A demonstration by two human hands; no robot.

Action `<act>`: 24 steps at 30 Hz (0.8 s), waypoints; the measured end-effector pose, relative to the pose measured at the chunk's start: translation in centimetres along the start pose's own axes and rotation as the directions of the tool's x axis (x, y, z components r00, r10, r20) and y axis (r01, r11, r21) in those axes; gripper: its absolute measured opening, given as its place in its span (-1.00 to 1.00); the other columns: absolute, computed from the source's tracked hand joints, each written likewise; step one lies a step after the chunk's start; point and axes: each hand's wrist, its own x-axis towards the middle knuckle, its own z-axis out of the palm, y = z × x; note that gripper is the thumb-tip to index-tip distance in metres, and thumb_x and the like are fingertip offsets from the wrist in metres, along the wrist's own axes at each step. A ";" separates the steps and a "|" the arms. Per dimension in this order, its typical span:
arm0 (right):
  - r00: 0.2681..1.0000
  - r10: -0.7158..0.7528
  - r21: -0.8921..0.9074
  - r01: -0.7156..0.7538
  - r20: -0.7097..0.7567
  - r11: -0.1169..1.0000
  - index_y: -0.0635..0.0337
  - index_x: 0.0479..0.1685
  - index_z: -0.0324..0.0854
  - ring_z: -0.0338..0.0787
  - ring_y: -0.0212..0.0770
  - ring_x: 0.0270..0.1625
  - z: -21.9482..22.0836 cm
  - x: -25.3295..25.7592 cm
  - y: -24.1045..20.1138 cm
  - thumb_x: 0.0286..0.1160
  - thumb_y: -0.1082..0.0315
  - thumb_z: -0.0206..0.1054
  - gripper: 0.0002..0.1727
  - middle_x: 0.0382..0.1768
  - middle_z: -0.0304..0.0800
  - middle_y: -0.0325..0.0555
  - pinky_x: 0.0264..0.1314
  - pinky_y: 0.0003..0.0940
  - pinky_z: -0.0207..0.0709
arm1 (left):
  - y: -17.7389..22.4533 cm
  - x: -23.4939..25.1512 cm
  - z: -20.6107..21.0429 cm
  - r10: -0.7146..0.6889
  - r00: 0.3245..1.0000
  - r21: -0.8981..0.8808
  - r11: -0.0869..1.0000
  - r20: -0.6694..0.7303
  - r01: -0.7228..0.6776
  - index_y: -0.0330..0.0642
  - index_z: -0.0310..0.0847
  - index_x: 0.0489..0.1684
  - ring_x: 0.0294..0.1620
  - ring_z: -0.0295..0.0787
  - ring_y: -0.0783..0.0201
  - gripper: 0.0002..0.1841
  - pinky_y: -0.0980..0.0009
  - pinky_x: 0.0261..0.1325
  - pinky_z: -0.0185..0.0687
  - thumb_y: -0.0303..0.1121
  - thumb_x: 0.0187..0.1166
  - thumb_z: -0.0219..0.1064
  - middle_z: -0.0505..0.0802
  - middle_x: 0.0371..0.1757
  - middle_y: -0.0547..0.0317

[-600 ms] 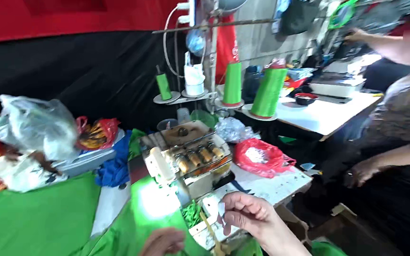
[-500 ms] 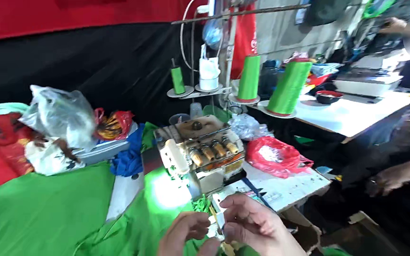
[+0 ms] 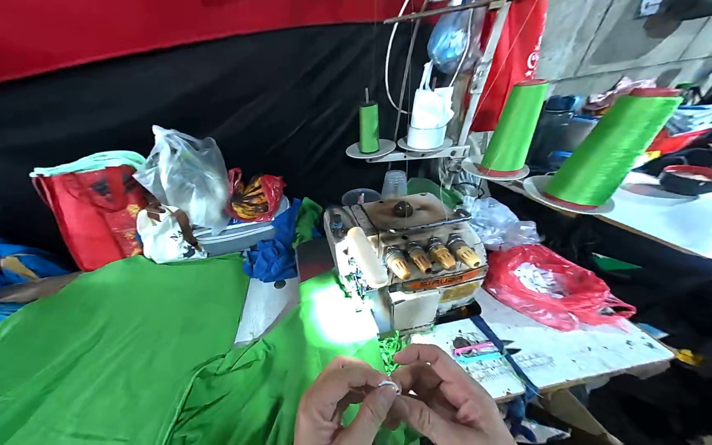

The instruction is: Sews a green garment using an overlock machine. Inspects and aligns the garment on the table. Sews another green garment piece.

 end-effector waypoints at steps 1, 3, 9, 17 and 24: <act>1.000 0.010 0.018 -0.010 -0.003 1.000 0.20 0.26 0.44 0.88 -0.40 -0.14 0.1 -0.1 0.1 0.49 0.62 0.35 -0.61 -0.13 0.86 -0.38 -0.07 -0.37 0.82 | -0.1 0.0 -0.2 0.056 0.998 0.079 0.995 0.003 -0.056 -0.37 0.79 -0.15 -0.08 0.79 0.52 -0.92 0.54 0.05 0.80 -0.55 0.55 0.40 0.82 -0.10 0.20; 1.000 0.019 0.032 -0.019 0.007 0.999 0.20 0.25 0.46 0.89 -0.38 -0.13 0.2 -0.1 -0.1 0.49 0.64 0.34 -0.62 -0.12 0.86 -0.38 -0.05 -0.33 0.84 | -0.3 -0.1 -0.7 0.196 0.979 0.288 0.936 0.057 -0.204 -0.40 0.79 -0.18 -0.03 0.76 0.53 -0.88 0.63 0.10 0.71 -0.49 0.58 0.40 0.81 -0.12 0.06; 0.997 0.030 -0.015 -0.029 0.065 0.999 0.28 0.30 0.43 0.88 -0.39 -0.05 0.0 -0.4 -0.5 0.62 0.56 0.25 -0.68 -0.07 0.84 -0.34 0.05 -0.31 0.82 | -2.2 -1.0 -2.7 0.468 0.821 0.686 0.480 0.327 -0.547 -0.08 0.69 0.10 0.17 0.68 0.21 -0.84 0.43 0.45 0.45 -0.34 0.71 0.28 0.77 -0.03 0.03; 0.987 -0.093 -0.336 0.133 0.132 0.932 0.48 0.39 0.37 0.86 -0.42 -0.11 -0.4 -0.5 0.1 0.54 0.54 0.36 -0.53 -0.15 0.85 -0.11 0.05 -0.48 0.76 | -0.4 -2.0 -2.2 0.224 0.945 0.508 0.800 0.240 -0.319 -0.40 0.74 0.05 0.13 0.79 0.32 -0.78 0.53 0.30 0.63 -0.41 0.66 0.32 0.85 0.00 -0.12; 0.948 -0.150 -0.544 0.286 0.281 0.789 0.44 0.56 0.31 0.87 -0.26 -0.18 0.0 -0.7 -0.8 0.53 0.57 0.33 -0.42 -0.22 0.85 0.01 0.02 -0.43 0.74 | 0.8 -2.0 -2.7 0.190 0.953 0.605 0.739 0.235 -0.296 -0.30 0.88 -0.20 0.03 0.83 0.36 -0.87 0.62 0.22 0.64 -0.41 0.52 0.47 0.91 -0.13 -0.03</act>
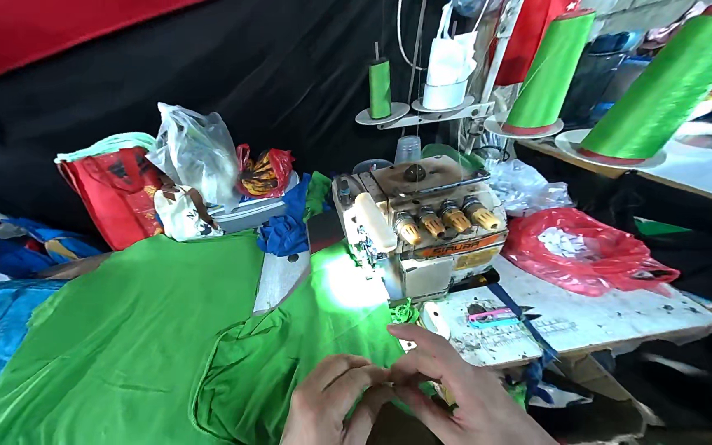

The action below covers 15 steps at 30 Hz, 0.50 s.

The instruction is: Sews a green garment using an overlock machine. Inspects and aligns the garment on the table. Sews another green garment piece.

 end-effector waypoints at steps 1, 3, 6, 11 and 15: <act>1.000 -0.005 -0.002 0.005 -0.005 1.000 0.44 0.56 0.31 0.86 -0.25 -0.19 0.2 0.0 0.0 0.51 0.58 0.32 -0.41 -0.23 0.84 0.01 0.01 -0.44 0.73 | 0.1 -0.1 -0.1 0.015 1.000 0.055 0.998 -0.006 -0.015 -0.28 0.88 -0.22 0.00 0.82 0.35 -0.88 0.62 0.20 0.62 -0.41 0.51 0.47 0.91 -0.16 -0.01; 1.000 -0.002 0.030 0.002 -0.021 1.000 0.48 0.55 0.31 0.86 -0.25 -0.18 0.6 -0.1 -0.1 0.47 0.60 0.35 -0.39 -0.21 0.84 0.02 0.02 -0.44 0.74 | 0.3 -0.5 -0.2 0.037 0.999 0.118 0.992 -0.019 -0.035 -0.26 0.87 -0.26 -0.05 0.81 0.35 -0.90 0.62 0.13 0.62 -0.42 0.50 0.47 0.90 -0.19 0.01; 1.000 0.011 0.155 -0.008 -0.021 0.988 0.50 0.56 0.24 0.87 -0.27 -0.11 0.9 -0.3 0.1 0.48 0.56 0.41 -0.34 -0.12 0.85 0.04 0.05 -0.44 0.75 | 0.4 -0.9 -0.3 -0.031 0.998 -0.038 0.999 -0.062 0.028 -0.38 0.79 -0.28 -0.07 0.81 0.43 -0.93 0.63 0.12 0.68 -0.53 0.45 0.47 0.88 -0.20 -0.01; 0.996 0.050 0.344 -0.023 -0.069 0.939 0.49 0.52 0.23 0.86 -0.35 -0.01 1.7 -0.7 0.9 0.51 0.45 0.44 -0.35 -0.03 0.83 -0.05 0.14 -0.43 0.76 | -0.4 -2.1 0.2 -0.219 0.975 -0.477 0.862 -0.049 0.170 -0.28 0.73 -0.12 -0.11 0.76 0.61 -0.93 0.57 0.05 0.76 -0.53 0.56 0.40 0.84 -0.13 0.30; 0.992 0.069 0.358 -0.026 -0.108 0.933 0.47 0.46 0.29 0.85 -0.43 -0.05 1.9 -0.5 0.8 0.53 0.54 0.38 -0.45 -0.11 0.85 -0.12 0.13 -0.50 0.73 | -0.6 -2.0 0.8 -0.256 0.967 -0.587 0.783 -0.001 0.207 -0.19 0.74 -0.11 -0.06 0.76 0.62 -0.91 0.55 0.10 0.75 -0.53 0.56 0.39 0.83 -0.09 0.40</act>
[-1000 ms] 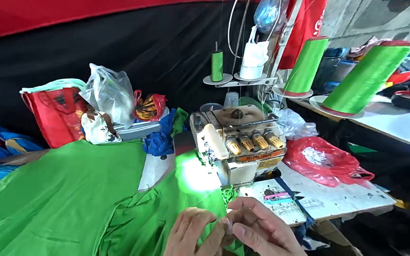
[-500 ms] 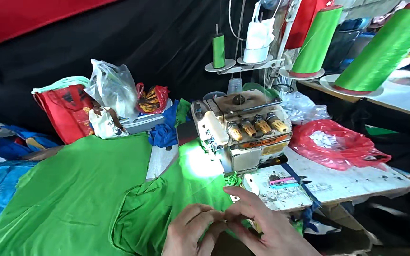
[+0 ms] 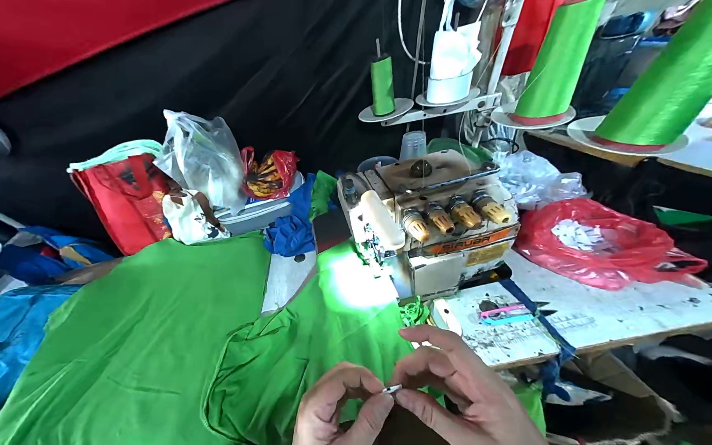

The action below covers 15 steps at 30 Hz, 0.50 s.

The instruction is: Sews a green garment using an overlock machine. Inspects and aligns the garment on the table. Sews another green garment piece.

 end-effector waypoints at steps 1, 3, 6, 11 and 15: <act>1.000 -0.014 -0.013 0.014 -0.010 1.000 0.45 0.44 0.31 0.85 -0.46 -0.05 0.0 0.0 0.1 0.53 0.55 0.37 -0.48 -0.12 0.86 -0.13 0.14 -0.53 0.72 | -0.2 0.1 0.1 -0.010 1.000 -0.029 1.000 0.007 0.010 -0.16 0.74 -0.09 -0.05 0.76 0.61 -0.91 0.55 0.11 0.74 -0.51 0.57 0.39 0.83 -0.07 0.42; 0.996 -0.078 -0.069 0.075 -0.042 0.995 0.33 0.39 0.37 0.83 -0.52 -0.03 -0.1 -0.2 0.5 0.56 0.51 0.38 -0.54 -0.12 0.87 -0.19 0.17 -0.60 0.69 | -0.2 0.0 0.2 -0.084 0.996 -0.103 0.991 0.009 0.085 -0.12 0.71 -0.06 -0.07 0.79 0.57 -0.90 0.49 0.08 0.79 -0.49 0.61 0.35 0.83 -0.06 0.45; 0.956 -0.289 -0.306 0.261 -0.050 0.916 0.18 0.13 0.54 0.80 -0.45 -0.02 -0.8 -0.4 0.9 0.66 0.40 0.33 -0.81 -0.14 0.81 -0.16 0.15 -0.65 0.65 | 0.9 -0.1 0.2 -0.353 0.933 -0.235 0.903 0.074 0.361 -0.02 0.65 -0.15 -0.28 0.80 0.52 -0.73 0.43 -0.11 0.80 -0.34 0.84 -0.02 0.82 -0.30 0.50; 0.790 -0.595 -0.580 0.556 0.148 0.595 0.07 0.14 0.51 0.80 -0.21 0.05 -1.6 -1.1 1.6 0.72 0.37 0.25 -0.85 -0.06 0.80 -0.11 0.30 -0.44 0.59 | 2.7 0.6 -0.2 -0.467 0.829 -0.347 0.756 0.308 0.555 0.00 0.76 -0.15 -0.27 0.79 0.55 -0.68 0.53 -0.19 0.75 -0.26 0.83 0.01 0.86 -0.26 0.48; 0.736 -0.646 -0.645 0.597 0.203 0.477 0.09 0.21 0.48 0.87 -0.11 0.09 -1.7 -1.7 1.7 0.70 0.48 0.23 -0.78 -0.05 0.88 -0.09 0.25 -0.29 0.65 | 2.0 1.0 -0.3 -0.413 0.838 -0.354 0.770 0.357 0.531 0.01 0.74 -0.11 -0.24 0.78 0.62 -0.76 0.63 -0.25 0.73 -0.37 0.79 0.09 0.84 -0.19 0.52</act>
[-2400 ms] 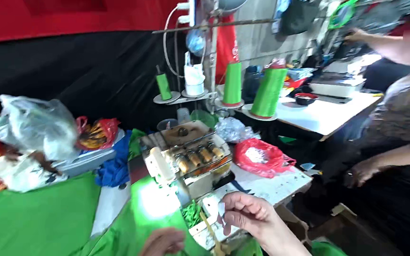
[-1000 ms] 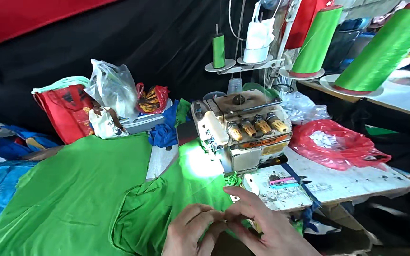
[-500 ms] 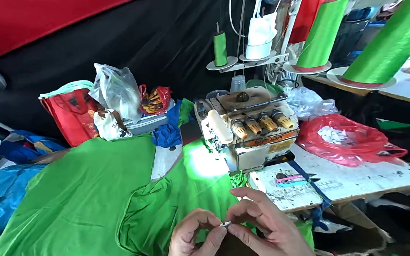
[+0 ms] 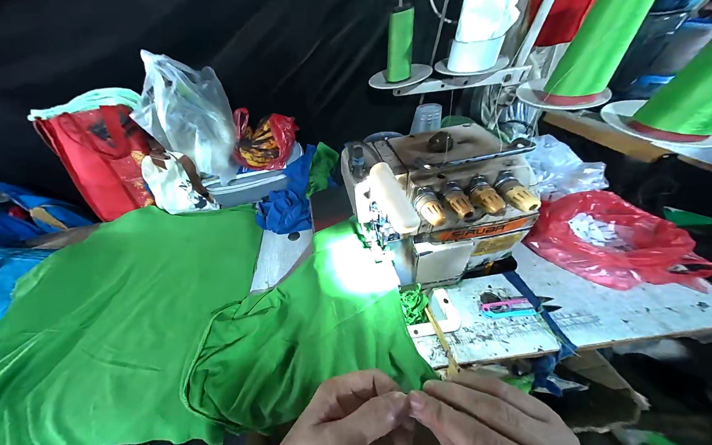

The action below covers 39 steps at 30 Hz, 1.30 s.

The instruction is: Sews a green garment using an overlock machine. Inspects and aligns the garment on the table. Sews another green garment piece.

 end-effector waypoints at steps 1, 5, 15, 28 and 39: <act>0.999 0.045 0.018 -0.045 0.013 0.999 0.06 0.22 0.48 0.84 -0.14 0.18 0.0 0.0 0.1 0.70 0.44 0.25 -0.78 0.00 0.87 -0.11 0.32 -0.31 0.62 | -0.1 0.1 0.0 0.018 1.000 0.025 1.000 -0.007 -0.017 0.02 0.72 -0.10 -0.24 0.77 0.62 -0.78 0.63 -0.24 0.73 -0.38 0.79 0.10 0.83 -0.20 0.53; 0.845 0.492 0.407 -0.534 0.211 0.742 -0.12 0.47 0.46 0.69 -0.47 0.37 -0.5 0.2 1.0 0.58 0.02 0.43 -0.48 0.27 0.75 -0.37 0.43 -0.54 0.57 | -1.0 0.3 0.3 0.324 0.945 0.411 0.868 -0.044 -0.278 -0.39 0.67 -0.08 -0.22 0.74 0.54 -0.80 0.56 -0.08 0.72 -0.42 0.76 0.19 0.80 -0.23 0.20; 0.727 0.581 0.608 -0.659 0.365 0.443 0.37 0.41 0.39 0.83 -0.49 0.03 -0.2 0.8 0.7 0.58 0.47 0.37 -0.54 -0.05 0.86 -0.17 0.15 -0.56 0.72 | -1.4 1.3 0.4 0.455 0.890 0.770 0.556 0.034 -0.314 -0.51 0.67 -0.24 -0.23 0.66 0.42 -0.77 0.67 -0.07 0.56 -0.46 0.71 0.23 0.74 -0.32 -0.09; 0.639 0.659 0.573 -0.733 0.397 0.366 0.43 0.36 0.38 0.83 -0.47 -0.10 0.1 1.0 1.5 0.45 0.62 0.39 -0.52 -0.17 0.83 -0.18 0.05 -0.53 0.73 | -1.4 2.6 -0.3 0.271 0.960 0.655 0.737 -0.062 -0.166 -0.54 0.66 -0.12 -0.27 0.69 0.45 -0.77 0.57 -0.13 0.64 -0.47 0.74 0.19 0.76 -0.27 -0.05; 0.629 0.684 0.581 -0.731 0.370 0.358 0.40 0.29 0.38 0.82 -0.47 -0.06 1.1 1.7 4.2 0.55 0.50 0.39 -0.59 -0.15 0.82 -0.14 0.13 -0.49 0.70 | 1.4 6.1 -2.0 0.339 0.940 0.764 0.593 0.052 -0.256 -0.53 0.68 -0.19 -0.33 0.60 0.44 -0.77 0.63 -0.23 0.51 -0.48 0.71 0.19 0.73 -0.33 -0.09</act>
